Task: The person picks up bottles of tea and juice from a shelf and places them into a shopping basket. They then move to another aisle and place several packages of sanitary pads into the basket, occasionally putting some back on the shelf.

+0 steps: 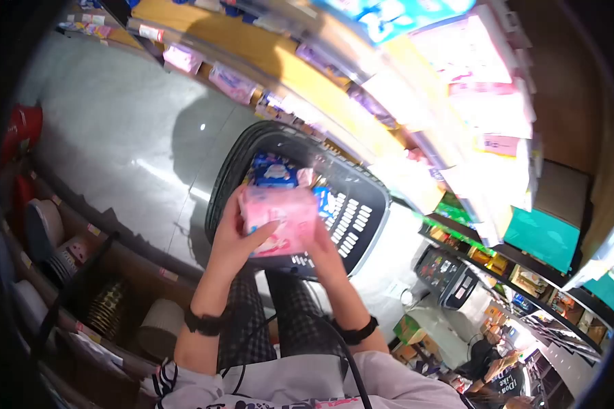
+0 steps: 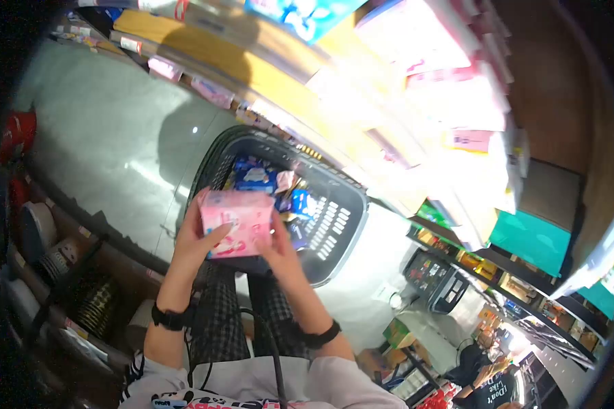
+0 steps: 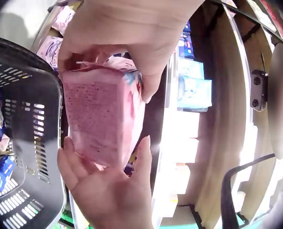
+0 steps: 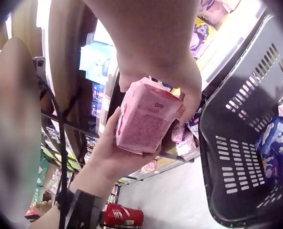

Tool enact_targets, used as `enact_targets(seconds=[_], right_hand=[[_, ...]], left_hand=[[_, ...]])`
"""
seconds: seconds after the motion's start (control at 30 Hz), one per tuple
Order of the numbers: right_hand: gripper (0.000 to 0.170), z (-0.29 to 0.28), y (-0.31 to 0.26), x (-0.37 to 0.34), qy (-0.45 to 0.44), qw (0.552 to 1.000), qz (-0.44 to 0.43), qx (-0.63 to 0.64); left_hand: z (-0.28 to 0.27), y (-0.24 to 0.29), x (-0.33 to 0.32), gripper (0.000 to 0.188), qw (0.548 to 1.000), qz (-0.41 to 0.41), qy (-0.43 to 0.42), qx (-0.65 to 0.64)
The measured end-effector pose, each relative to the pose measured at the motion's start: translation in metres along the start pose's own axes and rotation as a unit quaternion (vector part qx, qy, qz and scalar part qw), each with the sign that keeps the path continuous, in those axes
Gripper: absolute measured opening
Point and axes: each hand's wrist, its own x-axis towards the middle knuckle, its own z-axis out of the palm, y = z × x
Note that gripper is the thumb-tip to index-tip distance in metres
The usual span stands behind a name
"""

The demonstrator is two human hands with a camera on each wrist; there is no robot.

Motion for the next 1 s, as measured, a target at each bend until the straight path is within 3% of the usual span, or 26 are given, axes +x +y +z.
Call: enact_targets(seconds=[0.1,0.13,0.17,0.23,0.3,0.37,0.43,0.47,0.63,0.73,0.83,0.9,1.0], right_hand=[[0.068,0.000,-0.018,-0.034,-0.040,0.999,-0.005,-0.021],[0.071,-0.005,-0.023,-0.043,0.001,0.999,-0.001,-0.047],[0.072,-0.015,-0.031,-0.047,0.017,0.988,-0.084,-0.130],[0.075,-0.044,-0.053,-0.052,0.047,0.925,-0.245,-0.287],[0.062,-0.056,-0.105,-0.060,0.107,0.856,-0.377,-0.336],[0.064,-0.042,-0.166,-0.064,0.213,0.756,-0.474,-0.399],[0.055,-0.055,-0.210,-0.047,0.246,0.682,-0.551,-0.414],[0.052,-0.052,-0.232,-0.037,0.210,0.716,-0.559,-0.362],[0.043,-0.037,-0.285,-0.001,0.160,0.736,-0.515,-0.409],[0.039,-0.023,-0.292,0.011,0.178,0.634,-0.545,-0.519],[0.040,-0.016,-0.288,0.026,0.217,0.587,-0.553,-0.550],[0.044,-0.020,-0.285,0.037,0.222,0.511,-0.563,-0.610],[0.045,-0.009,-0.281,0.044,0.244,0.581,-0.507,-0.588]], left_hand=[[0.017,0.001,-0.045,0.071,0.998,-0.005,0.048,-0.037],[0.019,-0.009,-0.056,0.073,0.998,0.007,0.034,-0.060],[0.024,-0.017,-0.066,0.075,0.997,0.055,0.012,-0.049],[0.036,-0.020,-0.079,0.075,0.997,0.050,-0.015,-0.051],[0.039,-0.045,-0.081,0.070,0.998,0.010,-0.017,-0.055],[0.040,-0.058,-0.085,0.062,1.000,-0.002,0.000,0.031],[0.036,-0.065,-0.089,0.054,0.998,-0.015,0.005,0.059],[0.034,-0.068,-0.090,0.050,0.997,-0.024,0.006,0.075],[0.019,-0.083,-0.089,0.037,0.995,-0.018,0.036,0.093],[0.011,-0.080,-0.082,0.033,0.995,-0.027,0.029,0.093],[0.001,-0.079,-0.075,0.032,0.995,-0.028,0.028,0.092],[-0.005,-0.080,-0.071,0.032,0.995,-0.026,0.030,0.095],[-0.017,-0.085,-0.066,0.031,0.994,-0.036,0.029,0.103]])
